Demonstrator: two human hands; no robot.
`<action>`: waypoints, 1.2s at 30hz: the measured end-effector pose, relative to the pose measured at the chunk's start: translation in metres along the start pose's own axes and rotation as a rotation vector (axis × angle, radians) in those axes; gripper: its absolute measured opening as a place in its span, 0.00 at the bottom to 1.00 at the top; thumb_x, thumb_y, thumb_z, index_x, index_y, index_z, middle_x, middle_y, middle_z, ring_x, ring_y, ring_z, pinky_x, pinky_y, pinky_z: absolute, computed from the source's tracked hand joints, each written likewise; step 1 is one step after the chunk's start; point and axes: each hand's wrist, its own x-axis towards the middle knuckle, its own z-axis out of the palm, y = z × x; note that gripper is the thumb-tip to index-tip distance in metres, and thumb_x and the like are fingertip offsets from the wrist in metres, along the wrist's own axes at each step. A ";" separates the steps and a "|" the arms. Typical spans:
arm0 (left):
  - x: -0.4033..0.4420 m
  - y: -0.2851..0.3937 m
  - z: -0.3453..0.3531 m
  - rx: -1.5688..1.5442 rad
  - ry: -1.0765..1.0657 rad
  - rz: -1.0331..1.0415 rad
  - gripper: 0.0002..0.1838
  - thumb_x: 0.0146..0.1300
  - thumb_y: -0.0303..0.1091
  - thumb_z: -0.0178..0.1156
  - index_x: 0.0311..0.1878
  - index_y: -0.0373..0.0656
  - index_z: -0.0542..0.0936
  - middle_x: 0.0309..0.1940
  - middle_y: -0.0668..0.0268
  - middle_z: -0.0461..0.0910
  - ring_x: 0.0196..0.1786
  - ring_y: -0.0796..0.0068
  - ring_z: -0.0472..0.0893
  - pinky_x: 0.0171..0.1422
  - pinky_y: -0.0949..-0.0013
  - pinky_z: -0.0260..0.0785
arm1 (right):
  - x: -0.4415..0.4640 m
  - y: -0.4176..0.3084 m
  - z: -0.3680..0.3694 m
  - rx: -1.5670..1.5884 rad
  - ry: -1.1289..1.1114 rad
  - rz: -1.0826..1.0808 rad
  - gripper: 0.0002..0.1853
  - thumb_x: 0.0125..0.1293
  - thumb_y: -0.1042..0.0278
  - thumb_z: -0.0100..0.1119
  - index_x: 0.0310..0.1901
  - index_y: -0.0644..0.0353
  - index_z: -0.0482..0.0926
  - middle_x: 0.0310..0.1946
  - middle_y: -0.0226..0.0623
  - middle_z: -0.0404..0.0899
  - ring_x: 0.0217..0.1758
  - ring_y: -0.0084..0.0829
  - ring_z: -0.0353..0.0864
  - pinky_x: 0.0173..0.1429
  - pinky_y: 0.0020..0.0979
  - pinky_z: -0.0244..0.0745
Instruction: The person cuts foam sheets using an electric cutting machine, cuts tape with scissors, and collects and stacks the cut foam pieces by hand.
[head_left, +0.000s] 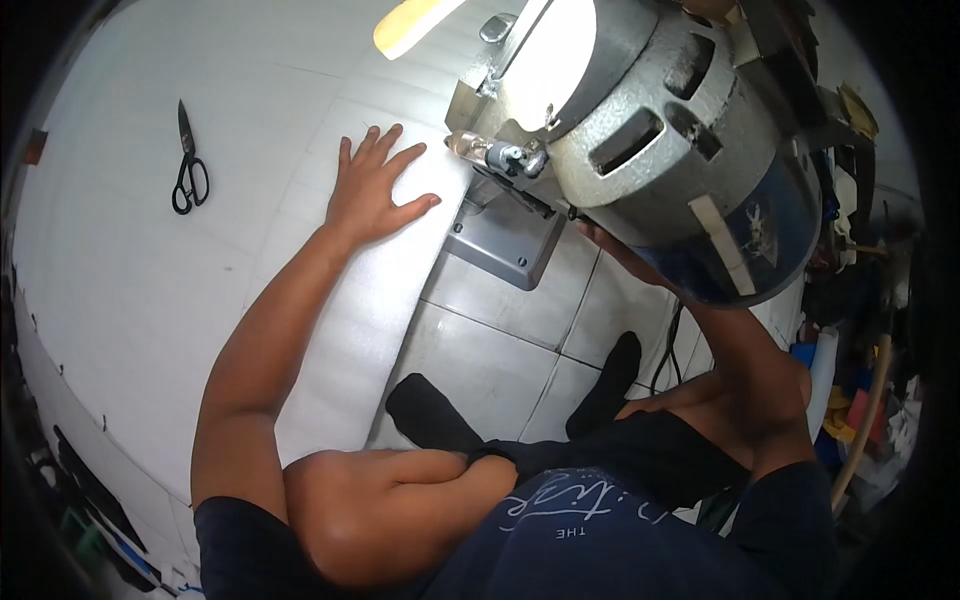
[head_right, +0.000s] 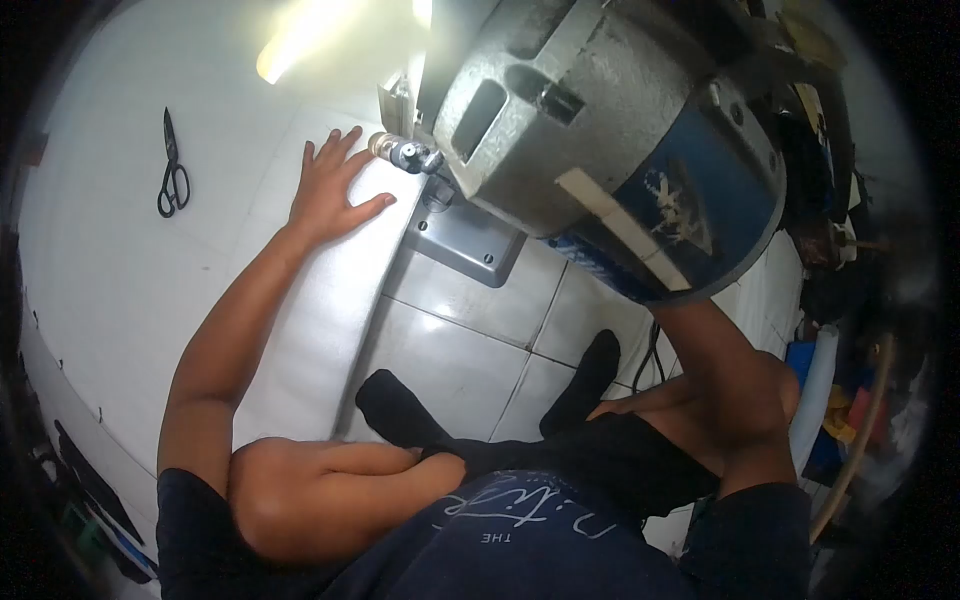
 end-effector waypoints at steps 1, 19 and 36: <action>0.001 0.001 0.000 -0.002 0.001 0.003 0.40 0.57 0.66 0.65 0.69 0.54 0.76 0.76 0.51 0.63 0.80 0.42 0.55 0.82 0.34 0.35 | 0.000 0.000 0.000 -0.005 0.001 0.004 0.32 0.73 0.42 0.57 0.73 0.45 0.68 0.75 0.41 0.63 0.77 0.42 0.62 0.79 0.47 0.55; 0.003 0.002 -0.002 -0.054 0.042 0.027 0.39 0.55 0.62 0.68 0.67 0.50 0.78 0.75 0.50 0.64 0.79 0.39 0.57 0.80 0.31 0.37 | 0.006 0.000 -0.002 -0.056 0.024 -0.007 0.32 0.73 0.41 0.57 0.72 0.47 0.68 0.74 0.41 0.63 0.77 0.43 0.62 0.78 0.48 0.55; 0.007 -0.001 -0.008 -0.063 -0.082 -0.031 0.52 0.53 0.66 0.68 0.73 0.40 0.66 0.74 0.47 0.64 0.79 0.42 0.56 0.82 0.34 0.36 | 0.027 -0.006 0.002 -0.153 0.031 -0.054 0.32 0.73 0.41 0.56 0.72 0.49 0.69 0.74 0.42 0.63 0.77 0.44 0.62 0.78 0.48 0.55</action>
